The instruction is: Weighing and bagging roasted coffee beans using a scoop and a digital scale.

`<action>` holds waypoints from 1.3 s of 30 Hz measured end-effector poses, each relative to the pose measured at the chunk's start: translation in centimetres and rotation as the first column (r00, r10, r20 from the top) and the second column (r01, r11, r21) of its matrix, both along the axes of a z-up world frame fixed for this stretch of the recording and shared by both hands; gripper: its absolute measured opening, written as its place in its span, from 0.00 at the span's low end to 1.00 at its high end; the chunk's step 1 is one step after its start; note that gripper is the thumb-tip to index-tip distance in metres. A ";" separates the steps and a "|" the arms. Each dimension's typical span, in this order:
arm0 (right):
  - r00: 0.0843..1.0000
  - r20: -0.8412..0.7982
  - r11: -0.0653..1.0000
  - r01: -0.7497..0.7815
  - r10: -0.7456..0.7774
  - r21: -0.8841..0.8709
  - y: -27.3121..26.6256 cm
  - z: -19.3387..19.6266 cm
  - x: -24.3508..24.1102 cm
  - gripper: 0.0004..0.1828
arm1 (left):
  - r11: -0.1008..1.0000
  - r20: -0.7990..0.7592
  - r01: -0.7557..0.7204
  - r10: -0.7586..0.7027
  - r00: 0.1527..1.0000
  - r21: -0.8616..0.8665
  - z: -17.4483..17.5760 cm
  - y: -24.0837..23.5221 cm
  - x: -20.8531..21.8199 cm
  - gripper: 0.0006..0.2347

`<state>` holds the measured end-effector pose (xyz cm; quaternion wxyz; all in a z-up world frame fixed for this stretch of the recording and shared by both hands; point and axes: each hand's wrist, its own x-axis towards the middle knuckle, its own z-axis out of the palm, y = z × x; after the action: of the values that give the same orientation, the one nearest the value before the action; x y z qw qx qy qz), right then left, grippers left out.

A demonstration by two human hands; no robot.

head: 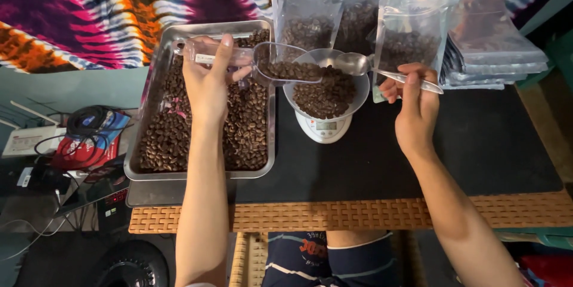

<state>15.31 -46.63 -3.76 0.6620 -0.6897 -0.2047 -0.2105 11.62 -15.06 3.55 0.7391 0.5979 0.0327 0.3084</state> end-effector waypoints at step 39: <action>0.968 -0.110 0.968 -0.208 0.224 0.140 1.6 0.0 -0.1 0.20 | 1.000 0.030 0.013 -0.013 0.999 0.007 0.8 0.2 -1.2 0.19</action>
<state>15.26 -45.03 -3.73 0.7353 -0.6312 -0.2230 -0.1063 10.43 -14.86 4.35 0.7396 0.5958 0.0167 0.3126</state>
